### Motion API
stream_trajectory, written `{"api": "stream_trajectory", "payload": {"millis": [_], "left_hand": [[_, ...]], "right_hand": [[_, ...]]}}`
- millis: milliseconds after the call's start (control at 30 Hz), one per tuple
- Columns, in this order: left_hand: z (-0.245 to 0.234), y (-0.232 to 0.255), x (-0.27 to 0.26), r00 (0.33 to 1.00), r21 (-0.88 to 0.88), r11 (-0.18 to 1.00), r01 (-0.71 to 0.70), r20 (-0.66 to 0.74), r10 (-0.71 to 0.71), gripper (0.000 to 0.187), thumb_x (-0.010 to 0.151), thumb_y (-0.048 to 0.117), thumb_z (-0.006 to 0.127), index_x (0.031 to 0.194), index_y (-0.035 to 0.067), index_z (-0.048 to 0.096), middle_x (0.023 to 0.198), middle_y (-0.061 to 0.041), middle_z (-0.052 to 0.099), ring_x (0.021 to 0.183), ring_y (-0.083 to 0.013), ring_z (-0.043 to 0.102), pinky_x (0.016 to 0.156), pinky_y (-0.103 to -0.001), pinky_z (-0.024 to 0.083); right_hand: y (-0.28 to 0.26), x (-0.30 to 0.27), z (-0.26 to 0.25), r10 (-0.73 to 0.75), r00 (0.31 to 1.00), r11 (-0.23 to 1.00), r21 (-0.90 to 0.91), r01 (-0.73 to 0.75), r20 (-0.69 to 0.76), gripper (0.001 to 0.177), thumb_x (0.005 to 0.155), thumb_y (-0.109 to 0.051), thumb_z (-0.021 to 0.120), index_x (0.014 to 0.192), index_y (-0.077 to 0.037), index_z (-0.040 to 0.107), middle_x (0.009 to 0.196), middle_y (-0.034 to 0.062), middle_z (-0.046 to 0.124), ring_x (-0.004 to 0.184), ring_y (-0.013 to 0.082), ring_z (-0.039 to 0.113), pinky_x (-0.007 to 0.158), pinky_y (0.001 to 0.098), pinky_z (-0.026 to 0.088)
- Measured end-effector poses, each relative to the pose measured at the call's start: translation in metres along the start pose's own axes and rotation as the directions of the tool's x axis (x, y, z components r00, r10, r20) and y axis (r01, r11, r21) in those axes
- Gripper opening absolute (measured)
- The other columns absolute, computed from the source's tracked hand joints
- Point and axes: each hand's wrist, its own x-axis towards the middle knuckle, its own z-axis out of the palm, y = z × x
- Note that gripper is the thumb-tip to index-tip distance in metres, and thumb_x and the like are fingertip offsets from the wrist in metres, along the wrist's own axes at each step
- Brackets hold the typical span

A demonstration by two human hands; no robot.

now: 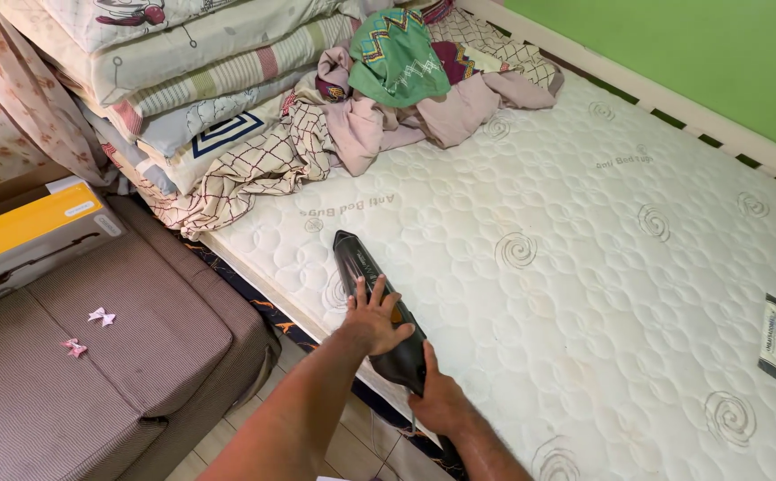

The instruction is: The person uses a handheld vacuum cleaner to clean a mattress and a nearby storage bench. They systematically move the vacuum over the mattress surface, then clean the floor area between the bed and a shelf, and finally vacuum the top of a storage bench after moving a stack of folded linens.

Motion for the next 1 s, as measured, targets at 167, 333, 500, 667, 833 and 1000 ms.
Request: {"api": "stream_trajectory", "payload": {"millis": [167,333,500,667,833,1000], "left_hand": [[-0.026,-0.035,0.023,0.997,0.028,0.996,-0.079,0.005,0.079,0.11,0.075,0.078,0.064,0.162,0.024,0.024,0.173,-0.011,-0.009,0.156,-0.0448,-0.014,0.126,-0.058,0.009],[-0.074,-0.063,0.068,0.99,0.022,0.992,-0.128,0.056,0.127,0.118,0.067,0.081,0.072,0.161,0.024,0.028,0.173,-0.012,-0.004,0.157,-0.0447,-0.011,0.126,-0.057,0.012],[-0.108,-0.081,0.116,0.989,-0.011,0.99,-0.142,0.032,0.142,0.117,0.066,0.081,0.071,0.16,0.023,0.033,0.174,-0.011,-0.001,0.157,-0.0473,-0.008,0.125,-0.059,0.016],[-0.142,-0.102,0.16,0.989,0.018,0.989,-0.147,0.033,0.146,0.118,0.064,0.081,0.074,0.159,0.023,0.034,0.173,-0.009,0.0,0.157,-0.046,-0.007,0.124,-0.06,0.015],[-0.174,-0.125,0.196,0.994,0.033,0.994,-0.109,0.002,0.109,0.108,0.067,0.078,0.075,0.156,0.027,0.041,0.173,-0.01,0.003,0.158,-0.046,-0.004,0.126,-0.058,0.016],[-0.156,-0.113,0.19,0.997,0.024,0.999,-0.034,-0.063,0.035,0.091,0.08,0.067,0.07,0.155,0.027,0.041,0.173,-0.011,-0.001,0.156,-0.0474,-0.002,0.124,-0.059,0.016]], "right_hand": [[-0.034,0.026,0.012,0.0,0.997,1.0,0.014,0.001,-0.079,0.109,0.091,-0.026,0.068,0.161,-0.014,-0.014,0.119,0.025,0.069,0.11,0.041,0.068,0.099,0.0445,0.055],[-0.088,0.057,-0.013,0.088,0.995,0.996,0.007,-0.088,-0.041,0.109,0.092,-0.029,0.066,0.162,-0.014,-0.016,0.118,0.0256,0.069,0.108,0.0405,0.069,0.099,0.0433,0.056],[-0.118,0.1,-0.048,0.109,0.993,0.994,-0.003,-0.109,-0.051,0.108,0.089,-0.026,0.066,0.162,-0.014,-0.013,0.117,0.0226,0.071,0.108,0.0382,0.07,0.098,0.0417,0.057],[-0.146,0.142,-0.057,0.076,0.991,0.996,0.058,-0.07,-0.109,0.108,0.088,-0.026,0.067,0.163,-0.012,-0.011,0.118,0.0249,0.07,0.109,0.0402,0.069,0.098,0.0421,0.056],[-0.182,0.181,-0.065,0.077,0.992,0.994,0.086,-0.068,-0.1,0.11,0.087,-0.025,0.066,0.163,-0.013,-0.012,0.12,0.0249,0.069,0.11,0.0407,0.069,0.099,0.0421,0.055],[-0.177,0.177,-0.056,0.099,0.994,0.99,0.108,-0.094,-0.051,0.111,0.087,-0.026,0.066,0.163,-0.017,-0.014,0.123,0.0256,0.067,0.111,0.0406,0.069,0.099,0.0423,0.056]]}}
